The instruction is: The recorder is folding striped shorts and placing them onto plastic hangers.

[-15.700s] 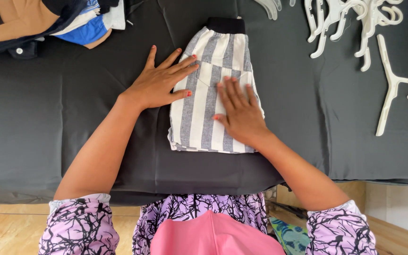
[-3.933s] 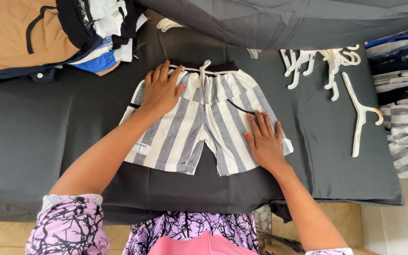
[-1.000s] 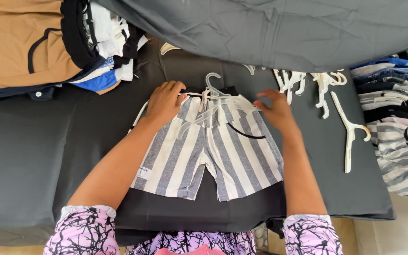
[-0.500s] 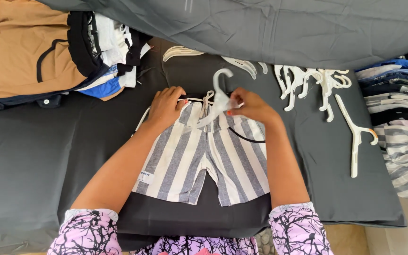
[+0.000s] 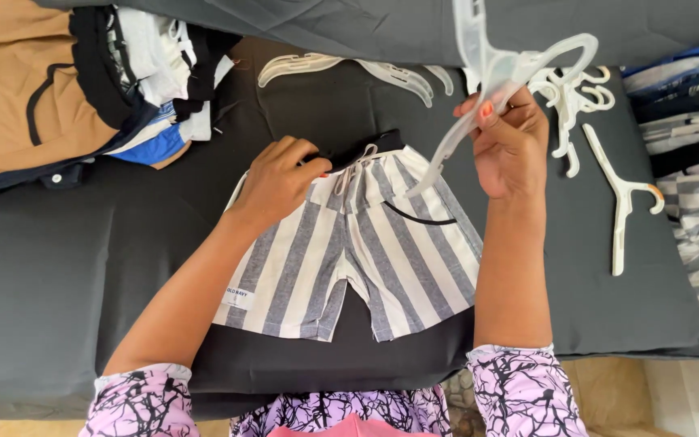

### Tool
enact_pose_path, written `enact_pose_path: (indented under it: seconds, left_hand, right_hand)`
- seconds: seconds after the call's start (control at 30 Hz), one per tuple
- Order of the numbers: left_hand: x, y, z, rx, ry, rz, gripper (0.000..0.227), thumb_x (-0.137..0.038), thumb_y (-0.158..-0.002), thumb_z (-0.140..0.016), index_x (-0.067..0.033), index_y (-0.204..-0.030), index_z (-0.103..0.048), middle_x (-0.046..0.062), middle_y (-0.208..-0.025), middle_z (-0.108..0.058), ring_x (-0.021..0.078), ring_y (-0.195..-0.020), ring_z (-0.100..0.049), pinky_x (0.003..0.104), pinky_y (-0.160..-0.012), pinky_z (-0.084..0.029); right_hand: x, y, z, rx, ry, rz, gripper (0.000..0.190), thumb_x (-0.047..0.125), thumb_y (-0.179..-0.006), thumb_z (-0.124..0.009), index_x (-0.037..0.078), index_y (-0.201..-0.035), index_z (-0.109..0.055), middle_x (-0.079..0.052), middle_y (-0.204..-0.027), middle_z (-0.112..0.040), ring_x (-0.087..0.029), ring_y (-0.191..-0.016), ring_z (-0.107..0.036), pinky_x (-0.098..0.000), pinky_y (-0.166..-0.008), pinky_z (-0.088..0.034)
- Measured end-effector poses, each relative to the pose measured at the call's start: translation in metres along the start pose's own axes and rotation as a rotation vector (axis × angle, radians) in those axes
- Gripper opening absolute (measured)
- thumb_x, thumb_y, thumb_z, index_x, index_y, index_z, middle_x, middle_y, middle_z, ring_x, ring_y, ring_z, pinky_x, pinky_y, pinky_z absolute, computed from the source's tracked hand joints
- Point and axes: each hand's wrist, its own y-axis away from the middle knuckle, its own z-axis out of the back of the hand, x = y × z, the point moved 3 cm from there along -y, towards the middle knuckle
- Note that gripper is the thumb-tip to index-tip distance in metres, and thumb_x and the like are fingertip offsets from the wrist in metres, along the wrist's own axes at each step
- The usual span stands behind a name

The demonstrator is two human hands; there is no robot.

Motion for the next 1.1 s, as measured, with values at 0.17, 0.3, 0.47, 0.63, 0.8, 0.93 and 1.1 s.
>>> enact_pose_path:
  seconds: [0.17,0.3,0.47,0.63,0.8,0.93,1.1]
  left_hand:
    - [-0.024,-0.026,0.035,0.076,0.062,0.029,0.021,0.006,-0.081,-0.071,-0.0084,-0.095,-0.073,0.006,-0.102,-0.064,0.0205,-0.086,-0.06,0.032,-0.075,-0.051]
    - [-0.021,-0.029,0.04,0.064,0.117,0.063,0.019,0.01,-0.082,-0.07,-0.0043,-0.096,-0.074,0.006,-0.101,-0.064,0.0206,-0.085,-0.058,0.032,-0.072,-0.05]
    - [-0.019,-0.028,0.038,0.093,0.145,0.109,0.02,0.009,-0.084,-0.068,-0.0047,-0.098,-0.073,0.006,-0.1,-0.062,0.022,-0.085,-0.057,0.034,-0.073,-0.049]
    - [-0.012,-0.023,0.033,0.085,0.146,0.18,0.018,0.006,-0.089,-0.07,-0.0053,-0.102,-0.073,0.003,-0.097,-0.062,0.0197,-0.084,-0.058,0.032,-0.072,-0.049]
    - [-0.005,-0.018,0.027,0.126,0.159,0.208,0.023,0.009,-0.089,-0.066,-0.0056,-0.106,-0.072,0.003,-0.097,-0.061,0.0194,-0.084,-0.057,0.032,-0.072,-0.049]
    - [0.006,-0.009,0.016,0.098,0.113,0.21,0.023,0.008,-0.087,-0.067,-0.0072,-0.104,-0.073,0.001,-0.095,-0.063,0.0189,-0.082,-0.057,0.032,-0.075,-0.048]
    - [0.021,0.006,-0.004,0.107,-0.117,0.283,0.034,-0.014,-0.097,-0.071,-0.0194,-0.129,-0.062,0.003,-0.115,-0.058,0.0258,-0.113,-0.054,0.041,-0.089,-0.044]
  right_hand:
    - [0.04,0.026,-0.035,-0.024,-0.058,0.031,0.022,-0.005,-0.094,-0.072,0.0,-0.114,-0.064,-0.014,-0.092,-0.072,-0.02,-0.078,-0.071,-0.0225,-0.07,-0.055]
    - [0.047,0.029,-0.041,-0.015,0.024,0.075,0.024,0.004,-0.095,-0.076,0.002,-0.115,-0.063,-0.015,-0.092,-0.073,-0.02,-0.074,-0.072,-0.0213,-0.06,-0.053]
    - [0.04,0.026,-0.04,-0.015,0.102,0.074,0.022,0.008,-0.1,-0.075,0.007,-0.112,-0.057,-0.011,-0.092,-0.071,-0.019,-0.081,-0.074,-0.0215,-0.058,-0.052]
    - [0.024,0.011,-0.031,-0.033,0.606,0.091,0.017,0.001,-0.103,-0.073,0.002,-0.111,-0.058,-0.009,-0.09,-0.072,-0.011,-0.074,-0.067,-0.0179,-0.058,-0.045]
    - [-0.024,-0.009,0.021,-0.189,1.207,0.078,0.022,0.0,-0.09,-0.071,0.012,-0.108,-0.069,0.007,-0.075,-0.068,-0.008,-0.06,-0.054,-0.0262,-0.059,-0.044]
    - [-0.083,-0.025,0.084,-0.237,1.209,-0.203,0.021,0.009,-0.091,-0.064,0.013,-0.111,-0.069,0.004,-0.08,-0.072,-0.01,-0.068,-0.064,-0.0282,-0.066,-0.048]
    - [-0.13,-0.033,0.127,-0.23,1.373,-0.295,0.029,0.029,-0.091,-0.082,0.018,-0.116,-0.073,-0.007,-0.103,-0.076,-0.034,-0.106,-0.07,-0.0506,-0.086,-0.055]
